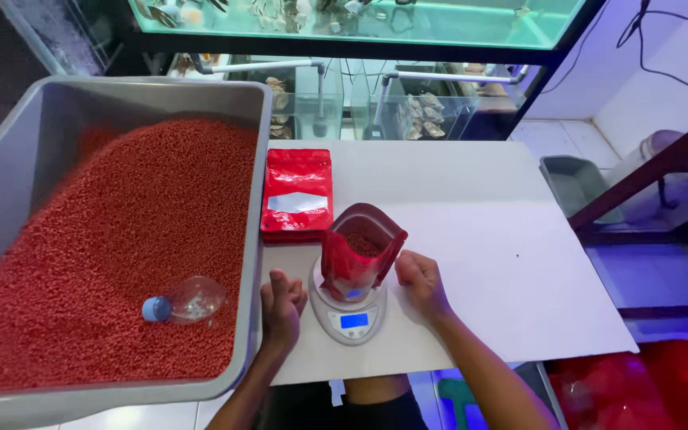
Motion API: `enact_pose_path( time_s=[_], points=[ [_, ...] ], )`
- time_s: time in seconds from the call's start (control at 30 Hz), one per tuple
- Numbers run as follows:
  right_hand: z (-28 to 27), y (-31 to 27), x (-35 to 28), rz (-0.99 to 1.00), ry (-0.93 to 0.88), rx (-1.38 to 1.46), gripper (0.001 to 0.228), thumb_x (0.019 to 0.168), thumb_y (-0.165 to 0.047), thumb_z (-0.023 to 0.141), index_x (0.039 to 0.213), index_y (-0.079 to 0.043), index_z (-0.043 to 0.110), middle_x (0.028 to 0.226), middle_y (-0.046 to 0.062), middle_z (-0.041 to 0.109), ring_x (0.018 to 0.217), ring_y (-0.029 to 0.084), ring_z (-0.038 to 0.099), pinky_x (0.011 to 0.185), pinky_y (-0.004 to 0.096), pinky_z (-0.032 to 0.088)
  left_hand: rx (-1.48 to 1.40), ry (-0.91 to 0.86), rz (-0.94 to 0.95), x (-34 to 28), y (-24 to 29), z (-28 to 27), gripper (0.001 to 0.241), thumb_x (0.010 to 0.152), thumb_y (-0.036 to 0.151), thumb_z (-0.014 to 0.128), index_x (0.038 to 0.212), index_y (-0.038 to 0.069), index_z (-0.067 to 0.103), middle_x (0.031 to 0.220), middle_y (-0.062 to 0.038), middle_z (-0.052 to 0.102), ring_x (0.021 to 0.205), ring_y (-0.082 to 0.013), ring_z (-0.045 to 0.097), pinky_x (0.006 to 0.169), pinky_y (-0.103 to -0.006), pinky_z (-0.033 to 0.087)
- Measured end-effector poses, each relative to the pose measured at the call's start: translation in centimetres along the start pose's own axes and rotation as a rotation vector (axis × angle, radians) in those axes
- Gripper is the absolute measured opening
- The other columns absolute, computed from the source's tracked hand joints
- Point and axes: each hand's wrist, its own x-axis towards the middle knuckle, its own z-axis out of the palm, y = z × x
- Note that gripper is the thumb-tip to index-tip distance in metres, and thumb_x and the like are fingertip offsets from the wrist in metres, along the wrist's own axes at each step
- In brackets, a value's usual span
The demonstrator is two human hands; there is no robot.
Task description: The person fills red bags with fish food pellets from a large bin using a small plastic scoop, weighs each bag on a scale, and then places the filled bags into another container.
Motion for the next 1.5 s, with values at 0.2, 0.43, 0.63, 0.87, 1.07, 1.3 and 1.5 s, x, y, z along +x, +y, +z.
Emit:
enact_pose_path(
  time_s=[0.2, 0.43, 0.63, 0.87, 1.07, 1.3, 1.5],
  points=[
    [2.0, -4.8, -1.3, -0.485, -0.039, -0.336, 0.064, 0.111, -0.069, 0.06, 0.123, -0.007, 0.067, 0.123, 0.012, 0.07, 0.115, 0.028, 0.067, 0.101, 0.043, 0.057, 0.329, 0.1, 0.346, -2.7, 3.7, 0.6, 0.061, 0.106, 0.076, 0.054, 0.092, 0.017, 0.059, 0.07, 0.005, 0.047, 0.061, -0.01, 0.043, 0.056, -0.0339, 0.034],
    [3.3, -4.9, -1.5, -0.612, -0.053, -0.487, 0.055, 0.102, -0.027, 0.087, 0.147, -0.002, 0.068, 0.154, 0.024, 0.071, 0.144, 0.045, 0.068, 0.118, 0.057, 0.061, 0.535, -0.03, 0.568, -2.4, 8.7, 3.8, 0.1, 0.091, 0.056, 0.088, 0.17, 0.01, 0.049, 0.149, -0.007, 0.069, 0.137, -0.0297, 0.057, 0.117, -0.048, 0.049],
    [4.8, -7.1, -2.7, -0.642, 0.033, -0.535, 0.043, 0.094, -0.014, 0.093, 0.132, -0.002, 0.077, 0.134, 0.021, 0.079, 0.127, 0.041, 0.077, 0.105, 0.05, 0.068, 0.298, -0.108, 0.322, -3.2, 8.4, 6.8, 0.078, 0.101, 0.034, 0.079, 0.168, 0.008, 0.048, 0.168, -0.016, 0.061, 0.155, -0.0314, 0.061, 0.124, -0.0412, 0.051],
    [7.3, -9.1, -5.1, -0.246, 0.046, -0.077, 0.087, 0.085, -0.018, 0.093, 0.159, -0.001, 0.051, 0.146, 0.013, 0.061, 0.129, 0.023, 0.069, 0.107, 0.034, 0.06, -0.146, 0.114, 0.033, -5.5, 13.0, 9.2, 0.061, 0.089, 0.025, 0.084, 0.145, 0.011, 0.065, 0.121, -0.008, 0.078, 0.109, -0.0188, 0.071, 0.095, -0.0334, 0.061],
    [8.8, -13.9, -5.3, -0.277, 0.155, 0.06, 0.101, 0.072, -0.002, 0.098, 0.16, -0.001, 0.05, 0.154, 0.021, 0.064, 0.134, 0.031, 0.073, 0.102, 0.039, 0.067, -0.519, 0.191, 0.127, -6.1, 12.6, 9.7, 0.077, 0.091, 0.039, 0.091, 0.152, 0.006, 0.059, 0.132, -0.014, 0.079, 0.115, -0.0214, 0.075, 0.095, -0.0359, 0.063],
    [8.7, -16.1, -4.0, -0.528, 0.219, 0.083, 0.112, 0.068, 0.0, 0.093, 0.165, -0.004, 0.039, 0.164, 0.031, 0.056, 0.151, 0.039, 0.063, 0.114, 0.05, 0.068, -0.709, 0.237, 0.12, -7.0, 13.8, 9.5, 0.105, 0.094, 0.054, 0.086, 0.177, 0.012, 0.037, 0.16, -0.021, 0.07, 0.146, -0.0341, 0.072, 0.12, -0.0491, 0.061],
    [10.2, -20.3, -3.1, -0.536, 0.167, 0.007, 0.1, 0.075, -0.006, 0.09, 0.161, -0.003, 0.039, 0.16, 0.031, 0.059, 0.151, 0.04, 0.063, 0.112, 0.049, 0.069, -0.93, 0.347, 0.045, -6.0, 12.3, 9.9, 0.093, 0.095, 0.043, 0.081, 0.174, 0.013, 0.043, 0.163, -0.028, 0.068, 0.135, -0.0448, 0.08, 0.113, -0.0523, 0.066]
  ],
)
